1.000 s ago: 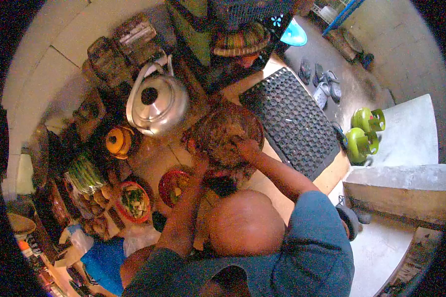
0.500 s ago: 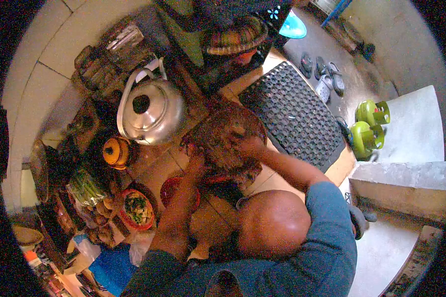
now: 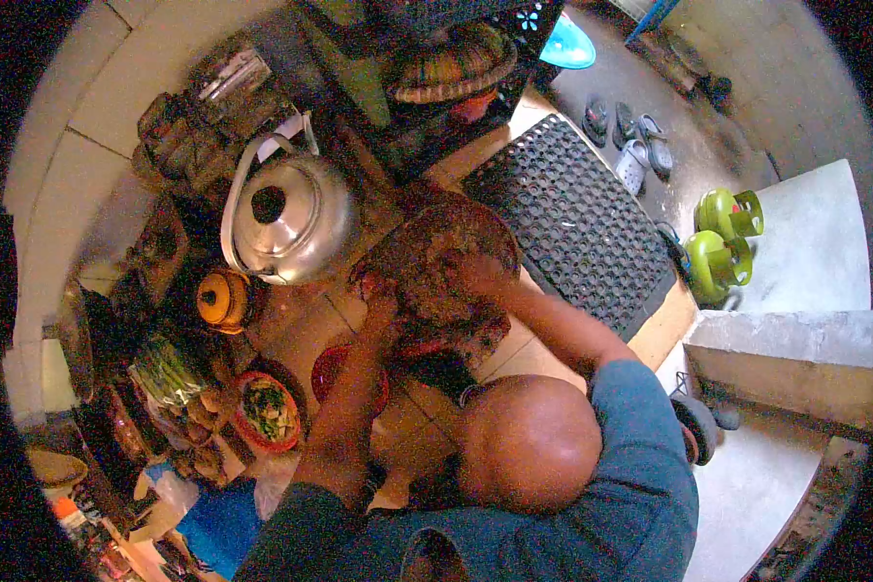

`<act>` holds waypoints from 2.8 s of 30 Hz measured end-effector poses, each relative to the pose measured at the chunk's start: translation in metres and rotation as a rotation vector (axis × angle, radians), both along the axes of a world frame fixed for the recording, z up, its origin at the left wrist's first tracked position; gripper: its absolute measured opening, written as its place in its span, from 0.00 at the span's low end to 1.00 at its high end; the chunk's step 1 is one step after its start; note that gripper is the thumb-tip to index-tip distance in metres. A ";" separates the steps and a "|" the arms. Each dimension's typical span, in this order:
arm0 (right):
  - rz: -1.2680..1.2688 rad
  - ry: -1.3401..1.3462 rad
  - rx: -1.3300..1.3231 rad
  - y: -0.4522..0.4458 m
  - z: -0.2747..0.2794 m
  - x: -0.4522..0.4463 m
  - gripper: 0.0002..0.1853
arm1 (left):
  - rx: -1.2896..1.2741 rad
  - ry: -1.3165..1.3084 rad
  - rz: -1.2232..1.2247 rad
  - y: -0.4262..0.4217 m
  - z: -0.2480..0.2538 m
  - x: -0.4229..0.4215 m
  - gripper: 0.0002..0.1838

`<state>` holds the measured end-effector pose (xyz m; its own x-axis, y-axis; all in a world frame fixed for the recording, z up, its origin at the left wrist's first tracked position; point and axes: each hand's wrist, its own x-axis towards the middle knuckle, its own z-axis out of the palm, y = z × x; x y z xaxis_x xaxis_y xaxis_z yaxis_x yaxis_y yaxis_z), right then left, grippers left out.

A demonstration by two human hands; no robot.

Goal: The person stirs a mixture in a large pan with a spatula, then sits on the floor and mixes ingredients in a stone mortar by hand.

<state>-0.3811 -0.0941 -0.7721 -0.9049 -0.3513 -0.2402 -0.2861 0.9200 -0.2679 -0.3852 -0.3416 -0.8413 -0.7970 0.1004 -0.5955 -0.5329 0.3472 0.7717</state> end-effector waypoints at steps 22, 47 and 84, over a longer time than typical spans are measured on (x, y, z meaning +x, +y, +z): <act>-0.049 -0.208 -0.232 0.000 0.008 -0.027 0.28 | -0.660 0.663 -0.445 -0.005 -0.088 -0.006 0.25; -0.254 -0.196 -0.330 0.019 0.015 -0.084 0.29 | -0.580 0.559 -0.391 0.003 -0.050 -0.006 0.24; -0.339 -0.460 -0.295 -0.003 0.022 -0.041 0.28 | -0.063 0.260 -0.145 -0.001 -0.073 -0.003 0.26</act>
<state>-0.4220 -0.0967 -0.7505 -0.8047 -0.1745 -0.5674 0.2122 0.8082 -0.5494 -0.3878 -0.3426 -0.9148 -0.9034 0.1941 -0.3824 -0.2618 0.4567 0.8502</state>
